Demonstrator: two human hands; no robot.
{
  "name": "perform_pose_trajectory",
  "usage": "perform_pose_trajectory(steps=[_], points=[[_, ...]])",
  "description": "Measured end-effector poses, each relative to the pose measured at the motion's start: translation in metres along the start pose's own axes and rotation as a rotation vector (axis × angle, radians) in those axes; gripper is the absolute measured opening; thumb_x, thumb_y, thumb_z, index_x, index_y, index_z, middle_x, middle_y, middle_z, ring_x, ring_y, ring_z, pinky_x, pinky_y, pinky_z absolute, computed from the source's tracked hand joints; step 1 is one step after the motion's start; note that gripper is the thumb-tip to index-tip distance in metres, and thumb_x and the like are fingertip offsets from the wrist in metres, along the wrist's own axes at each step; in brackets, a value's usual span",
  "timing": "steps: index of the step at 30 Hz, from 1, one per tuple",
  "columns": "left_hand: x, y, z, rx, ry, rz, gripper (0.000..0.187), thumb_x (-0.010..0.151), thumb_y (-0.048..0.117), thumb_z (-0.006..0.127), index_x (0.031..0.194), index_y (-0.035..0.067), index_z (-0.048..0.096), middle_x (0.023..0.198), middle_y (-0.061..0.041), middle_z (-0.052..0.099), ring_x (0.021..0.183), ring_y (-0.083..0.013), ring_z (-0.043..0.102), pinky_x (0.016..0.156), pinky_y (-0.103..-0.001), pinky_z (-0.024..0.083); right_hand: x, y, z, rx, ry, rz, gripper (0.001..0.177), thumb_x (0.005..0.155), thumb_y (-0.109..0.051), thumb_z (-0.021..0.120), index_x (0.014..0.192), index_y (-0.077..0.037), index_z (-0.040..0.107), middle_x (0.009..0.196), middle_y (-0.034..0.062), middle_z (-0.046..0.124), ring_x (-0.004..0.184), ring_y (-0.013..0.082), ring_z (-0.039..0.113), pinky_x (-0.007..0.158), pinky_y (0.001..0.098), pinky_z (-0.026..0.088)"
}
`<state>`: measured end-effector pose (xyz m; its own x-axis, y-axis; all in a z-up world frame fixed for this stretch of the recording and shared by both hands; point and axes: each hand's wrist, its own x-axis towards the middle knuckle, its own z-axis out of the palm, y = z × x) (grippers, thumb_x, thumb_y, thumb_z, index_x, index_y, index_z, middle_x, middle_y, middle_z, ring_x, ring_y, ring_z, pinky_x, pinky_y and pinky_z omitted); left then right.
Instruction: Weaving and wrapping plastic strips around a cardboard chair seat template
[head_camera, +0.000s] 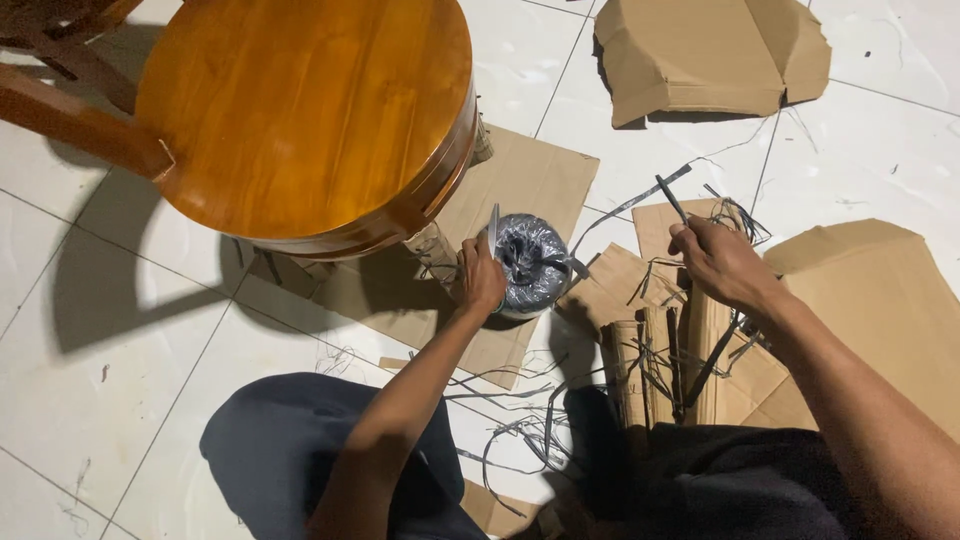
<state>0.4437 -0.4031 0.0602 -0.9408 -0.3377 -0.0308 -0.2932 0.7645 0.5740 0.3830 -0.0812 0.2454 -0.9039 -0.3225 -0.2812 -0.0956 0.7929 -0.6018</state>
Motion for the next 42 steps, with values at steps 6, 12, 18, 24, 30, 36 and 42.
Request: perform_pose_trajectory(steps=[6, 12, 18, 24, 30, 36, 42], points=[[0.000, 0.014, 0.006, -0.003, 0.154, 0.559, 0.054, 0.089, 0.010, 0.057, 0.141, 0.001, 0.050, 0.134, -0.022, 0.053, 0.132, -0.0429, 0.046, 0.109, -0.055, 0.036, 0.014, 0.019, 0.005, -0.043, 0.022, 0.047, 0.048, 0.109, -0.042, 0.040, 0.101, -0.007, 0.072, 0.084, 0.0234, 0.076, 0.105, 0.0518, 0.068, 0.098, 0.0624, 0.049], [-0.003, 0.068, 0.026, 0.509, -0.228, 0.720, 0.079, 0.085, 0.035, 0.066, 0.152, 0.002, 0.038, 0.137, -0.019, 0.057, 0.143, -0.0353, 0.039, 0.122, -0.058, 0.017, 0.015, 0.025, 0.001, -0.096, 0.074, 0.076, 0.044, 0.106, -0.039, 0.046, 0.101, -0.006, 0.073, 0.091, 0.0280, 0.074, 0.107, 0.0526, 0.067, 0.097, 0.0625, 0.050], [0.022, 0.057, 0.134, 0.432, -0.276, 0.765, 0.026, 0.087, 0.034, 0.072, 0.103, 0.014, 0.073, 0.091, -0.008, 0.074, 0.091, -0.0301, 0.073, 0.088, -0.050, 0.051, 0.012, 0.045, -0.004, 0.033, 0.070, 0.112, 0.040, 0.106, -0.038, 0.046, 0.098, -0.011, 0.075, 0.084, 0.0151, 0.077, 0.105, 0.0436, 0.070, 0.101, 0.0590, 0.047], [-0.005, 0.142, 0.025, -0.402, -0.681, 0.641, 0.016, 0.089, 0.025, 0.072, 0.101, 0.015, 0.070, 0.096, -0.010, 0.077, 0.102, -0.0362, 0.073, 0.090, -0.048, 0.054, -0.019, -0.039, -0.014, 0.389, -0.005, 0.068, 0.046, 0.113, -0.029, 0.036, 0.137, 0.003, 0.059, 0.126, 0.0279, 0.069, 0.130, 0.0462, 0.057, 0.114, 0.0641, 0.035], [0.029, 0.154, -0.120, -0.591, -0.612, 0.632, 0.013, 0.098, 0.017, 0.070, 0.102, 0.005, 0.069, 0.081, -0.011, 0.071, 0.078, -0.0193, 0.070, 0.071, -0.040, 0.061, -0.009, -0.049, 0.005, 0.549, -0.251, -0.056, 0.049, 0.112, -0.033, 0.037, 0.119, 0.007, 0.064, 0.079, 0.0204, 0.070, 0.075, 0.0331, 0.072, 0.079, 0.0496, 0.058], [0.065, 0.068, -0.161, -0.182, -0.305, 0.626, 0.016, 0.097, 0.023, 0.071, 0.102, 0.008, 0.068, 0.079, -0.015, 0.071, 0.076, -0.0368, 0.067, 0.071, -0.050, 0.049, -0.002, -0.004, -0.028, 0.662, 0.070, -0.015, 0.035, 0.112, -0.026, 0.045, 0.110, 0.004, 0.064, 0.066, 0.0029, 0.049, 0.055, 0.0121, 0.056, 0.050, 0.0240, 0.050], [0.013, 0.109, -0.183, -0.006, -0.565, 0.562, 0.044, 0.096, 0.033, 0.067, 0.132, 0.009, 0.060, 0.132, -0.021, 0.063, 0.124, -0.0364, 0.060, 0.110, -0.055, 0.045, -0.014, -0.009, -0.036, 0.834, 0.243, 0.052, 0.031, 0.113, -0.028, 0.044, 0.110, -0.003, 0.063, 0.064, -0.0047, 0.032, 0.049, 0.0061, 0.036, 0.041, 0.0177, 0.033]])
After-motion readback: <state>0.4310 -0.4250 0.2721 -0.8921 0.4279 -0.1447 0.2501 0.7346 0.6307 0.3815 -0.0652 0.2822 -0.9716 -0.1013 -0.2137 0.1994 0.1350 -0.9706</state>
